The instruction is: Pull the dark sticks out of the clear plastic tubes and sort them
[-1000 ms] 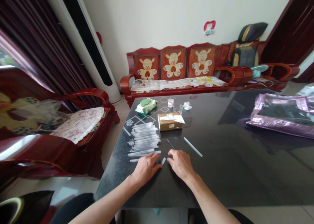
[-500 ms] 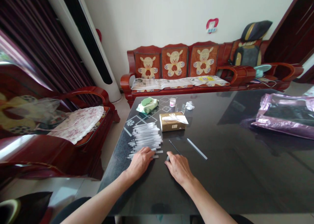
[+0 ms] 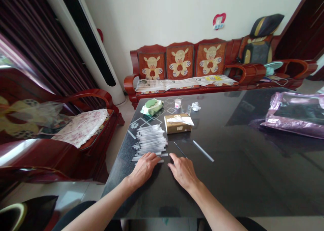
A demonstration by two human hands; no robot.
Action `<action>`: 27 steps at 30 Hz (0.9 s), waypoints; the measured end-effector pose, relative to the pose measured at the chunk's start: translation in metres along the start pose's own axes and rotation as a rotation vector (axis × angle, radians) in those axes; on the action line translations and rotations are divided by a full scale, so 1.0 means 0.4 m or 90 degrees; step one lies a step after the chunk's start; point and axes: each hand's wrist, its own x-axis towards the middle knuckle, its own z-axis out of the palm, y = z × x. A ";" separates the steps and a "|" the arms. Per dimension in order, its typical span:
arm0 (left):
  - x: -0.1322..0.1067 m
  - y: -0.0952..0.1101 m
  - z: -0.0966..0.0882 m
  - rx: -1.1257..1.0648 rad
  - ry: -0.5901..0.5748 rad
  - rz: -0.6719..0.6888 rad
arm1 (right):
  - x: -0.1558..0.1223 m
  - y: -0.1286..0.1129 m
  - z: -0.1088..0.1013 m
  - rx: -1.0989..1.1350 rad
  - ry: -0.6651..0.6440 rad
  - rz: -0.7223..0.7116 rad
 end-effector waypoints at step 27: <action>0.023 0.002 -0.021 -1.109 0.109 -0.250 | -0.015 -0.090 0.001 1.031 -0.219 0.190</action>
